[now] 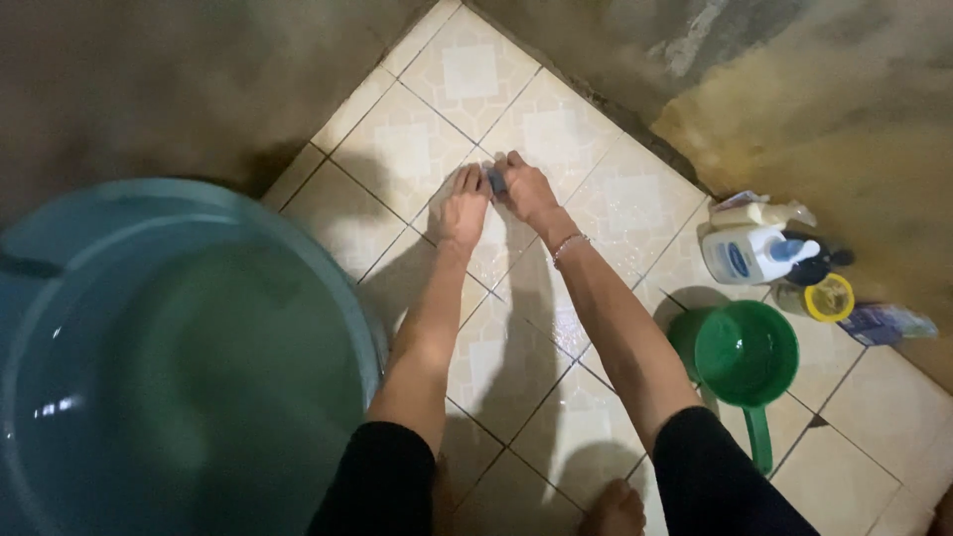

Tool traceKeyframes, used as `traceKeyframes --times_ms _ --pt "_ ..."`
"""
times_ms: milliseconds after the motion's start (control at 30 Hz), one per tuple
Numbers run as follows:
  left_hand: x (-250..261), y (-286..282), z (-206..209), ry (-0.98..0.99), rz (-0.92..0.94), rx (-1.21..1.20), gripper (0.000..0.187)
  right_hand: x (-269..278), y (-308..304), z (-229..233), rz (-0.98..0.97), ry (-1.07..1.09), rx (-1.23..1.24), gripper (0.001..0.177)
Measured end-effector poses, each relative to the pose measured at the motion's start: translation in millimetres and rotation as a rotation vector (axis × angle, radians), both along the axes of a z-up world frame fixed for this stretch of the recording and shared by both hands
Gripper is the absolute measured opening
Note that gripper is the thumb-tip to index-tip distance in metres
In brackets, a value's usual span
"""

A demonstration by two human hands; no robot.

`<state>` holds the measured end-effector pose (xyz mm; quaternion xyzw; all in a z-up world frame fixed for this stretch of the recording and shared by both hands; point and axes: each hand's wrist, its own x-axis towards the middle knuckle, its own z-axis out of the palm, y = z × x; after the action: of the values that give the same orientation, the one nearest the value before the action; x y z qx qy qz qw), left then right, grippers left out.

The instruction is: The person scrubs a tiled floor with a blue sponge, moving systematically across the surface. A large water basin and cleaning supplies are visible nearby.

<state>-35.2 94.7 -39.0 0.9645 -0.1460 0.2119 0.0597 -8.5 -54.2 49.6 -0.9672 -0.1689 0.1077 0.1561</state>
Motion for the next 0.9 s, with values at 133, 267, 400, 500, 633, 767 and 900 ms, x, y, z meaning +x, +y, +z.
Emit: traceKeyframes --times_ms 133,267,400,500,633,767,900 --pt "51.6 9.0 -14.1 0.027 -0.062 -0.04 0.025 44.6 3.0 -15.4 -0.038 -0.009 0.019 0.047" --pt "85.0 21.4 -4.5 0.129 -0.118 -0.076 0.025 77.5 11.0 -16.0 -0.019 -0.002 0.053 0.046" --pt "107.4 28.0 -25.6 0.22 -0.149 -0.053 0.035 84.8 11.7 -17.5 -0.026 0.008 0.031 0.047" --pt "108.5 26.8 -23.8 0.147 -0.111 -0.011 0.035 87.8 15.2 -22.3 -0.026 -0.008 0.034 0.046" --pt "61.5 25.5 1.4 0.166 -0.105 0.04 0.032 55.1 20.8 -23.7 0.018 0.03 0.055 0.044" --pt "29.5 29.5 -17.1 0.038 -0.078 0.105 0.024 20.5 30.8 -26.7 0.07 0.008 0.072 0.035" --pt "-8.6 35.1 -4.2 0.064 -0.084 0.068 0.025 -21.4 36.5 -1.2 0.091 0.024 0.108 0.036"
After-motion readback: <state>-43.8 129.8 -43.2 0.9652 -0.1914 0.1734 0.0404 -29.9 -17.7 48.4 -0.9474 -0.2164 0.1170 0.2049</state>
